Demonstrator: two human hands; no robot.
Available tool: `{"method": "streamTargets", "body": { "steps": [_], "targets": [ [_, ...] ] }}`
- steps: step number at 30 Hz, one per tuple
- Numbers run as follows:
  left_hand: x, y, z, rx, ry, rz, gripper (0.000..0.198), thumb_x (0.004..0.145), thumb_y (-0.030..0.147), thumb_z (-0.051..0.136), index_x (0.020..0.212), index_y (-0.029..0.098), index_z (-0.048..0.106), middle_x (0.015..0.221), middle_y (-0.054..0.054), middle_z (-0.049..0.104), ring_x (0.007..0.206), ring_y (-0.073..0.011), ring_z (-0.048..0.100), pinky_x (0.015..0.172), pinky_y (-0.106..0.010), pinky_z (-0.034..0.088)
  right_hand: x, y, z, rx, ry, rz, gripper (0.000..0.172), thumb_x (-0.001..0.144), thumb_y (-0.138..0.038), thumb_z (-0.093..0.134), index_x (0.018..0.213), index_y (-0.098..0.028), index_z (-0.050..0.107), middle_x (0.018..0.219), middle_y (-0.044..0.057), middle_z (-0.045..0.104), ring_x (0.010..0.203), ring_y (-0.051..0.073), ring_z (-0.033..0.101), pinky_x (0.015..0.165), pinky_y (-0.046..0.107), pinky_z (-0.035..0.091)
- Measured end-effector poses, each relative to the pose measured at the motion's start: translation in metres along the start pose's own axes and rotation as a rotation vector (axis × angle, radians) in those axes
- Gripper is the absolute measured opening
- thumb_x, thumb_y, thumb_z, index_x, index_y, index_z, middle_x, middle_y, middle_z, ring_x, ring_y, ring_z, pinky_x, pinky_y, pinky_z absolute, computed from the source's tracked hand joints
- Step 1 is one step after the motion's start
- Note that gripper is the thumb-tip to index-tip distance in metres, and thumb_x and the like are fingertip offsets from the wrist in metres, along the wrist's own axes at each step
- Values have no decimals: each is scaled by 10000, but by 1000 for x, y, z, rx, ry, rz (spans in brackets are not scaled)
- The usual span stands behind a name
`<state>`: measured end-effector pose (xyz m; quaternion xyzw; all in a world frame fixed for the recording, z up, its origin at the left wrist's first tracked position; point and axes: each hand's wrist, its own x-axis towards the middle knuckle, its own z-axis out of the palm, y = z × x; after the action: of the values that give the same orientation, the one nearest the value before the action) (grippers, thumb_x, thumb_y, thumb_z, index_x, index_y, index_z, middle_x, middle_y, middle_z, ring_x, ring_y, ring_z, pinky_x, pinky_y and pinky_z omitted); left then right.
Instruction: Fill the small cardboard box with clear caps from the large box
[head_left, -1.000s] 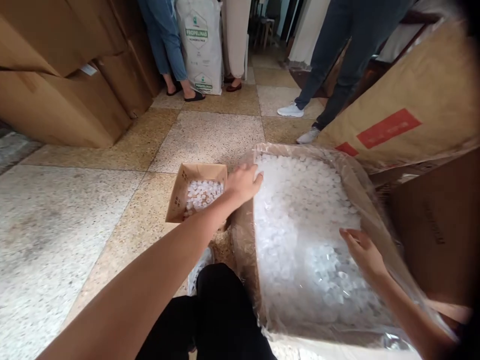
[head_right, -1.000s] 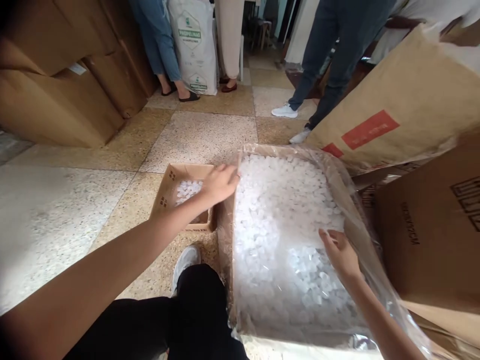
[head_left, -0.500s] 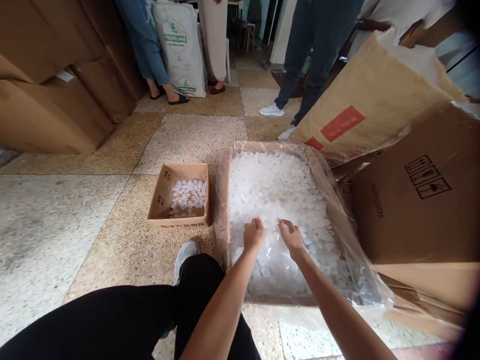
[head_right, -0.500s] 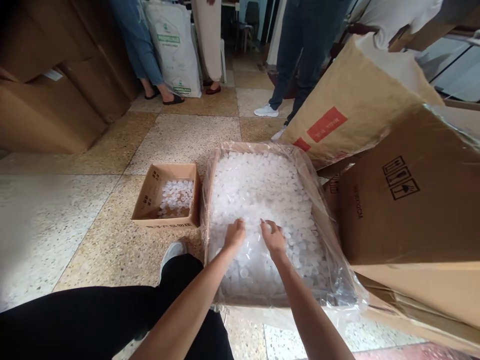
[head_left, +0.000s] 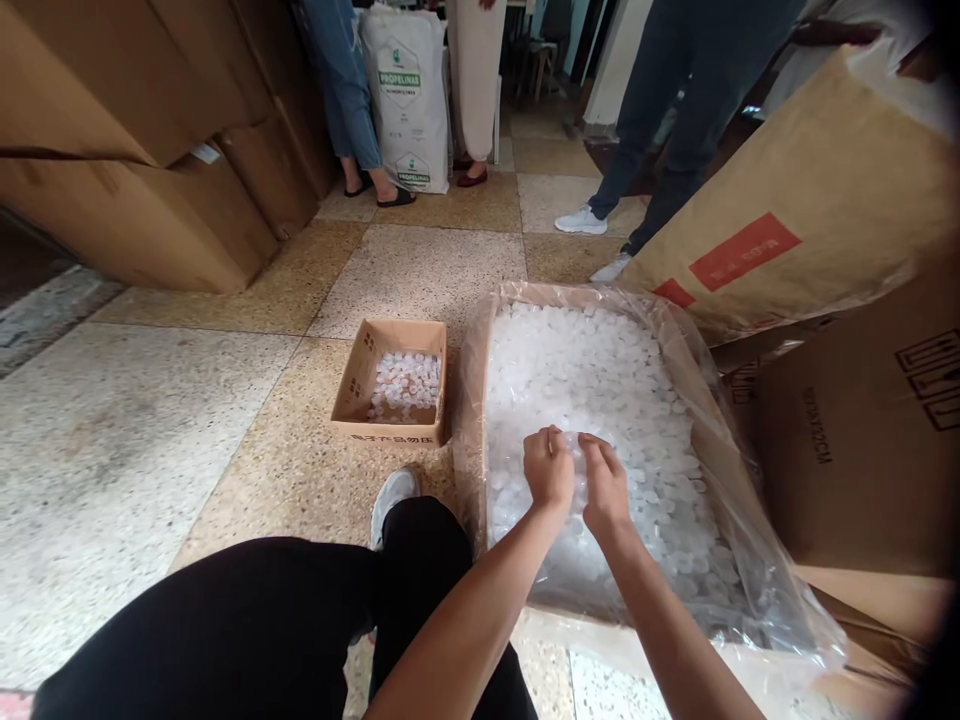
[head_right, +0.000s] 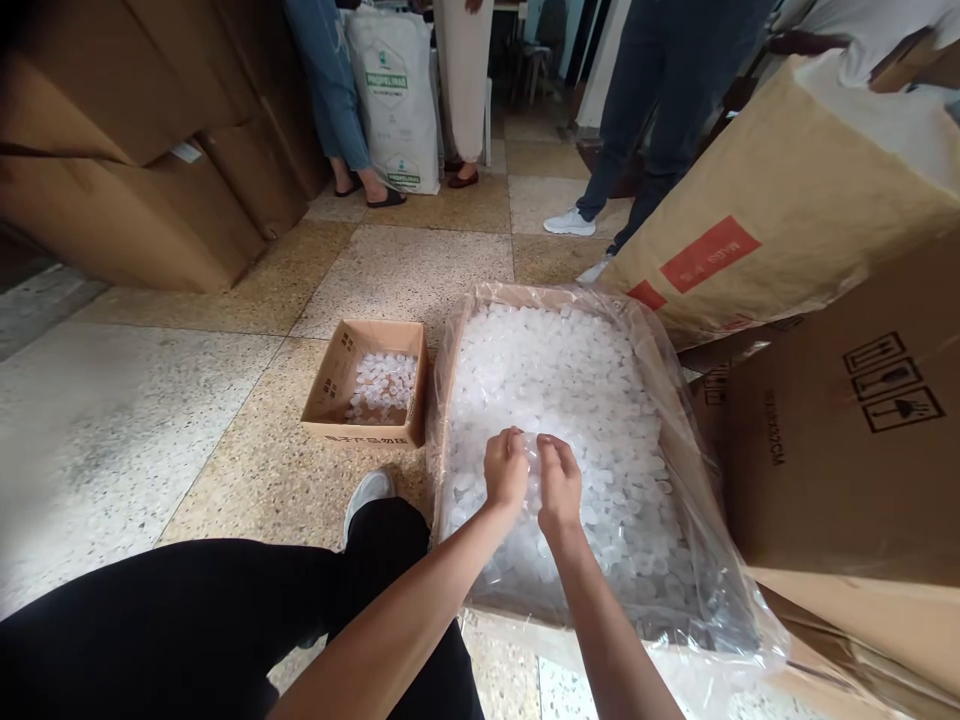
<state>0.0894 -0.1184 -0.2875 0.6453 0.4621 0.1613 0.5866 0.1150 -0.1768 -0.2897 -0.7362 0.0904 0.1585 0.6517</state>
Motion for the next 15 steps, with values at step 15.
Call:
{"method": "streamTargets", "body": {
  "steps": [15],
  "targets": [
    [115, 123, -87, -238, 129, 326, 275, 960, 283, 354, 885, 188, 601, 950, -28, 651, 995, -197, 592, 904, -327, 469, 18, -124, 151, 299, -132, -422, 255, 740, -401, 606, 890, -196, 620, 896, -9, 624, 863, 159, 586, 768, 281, 466]
  ]
}}
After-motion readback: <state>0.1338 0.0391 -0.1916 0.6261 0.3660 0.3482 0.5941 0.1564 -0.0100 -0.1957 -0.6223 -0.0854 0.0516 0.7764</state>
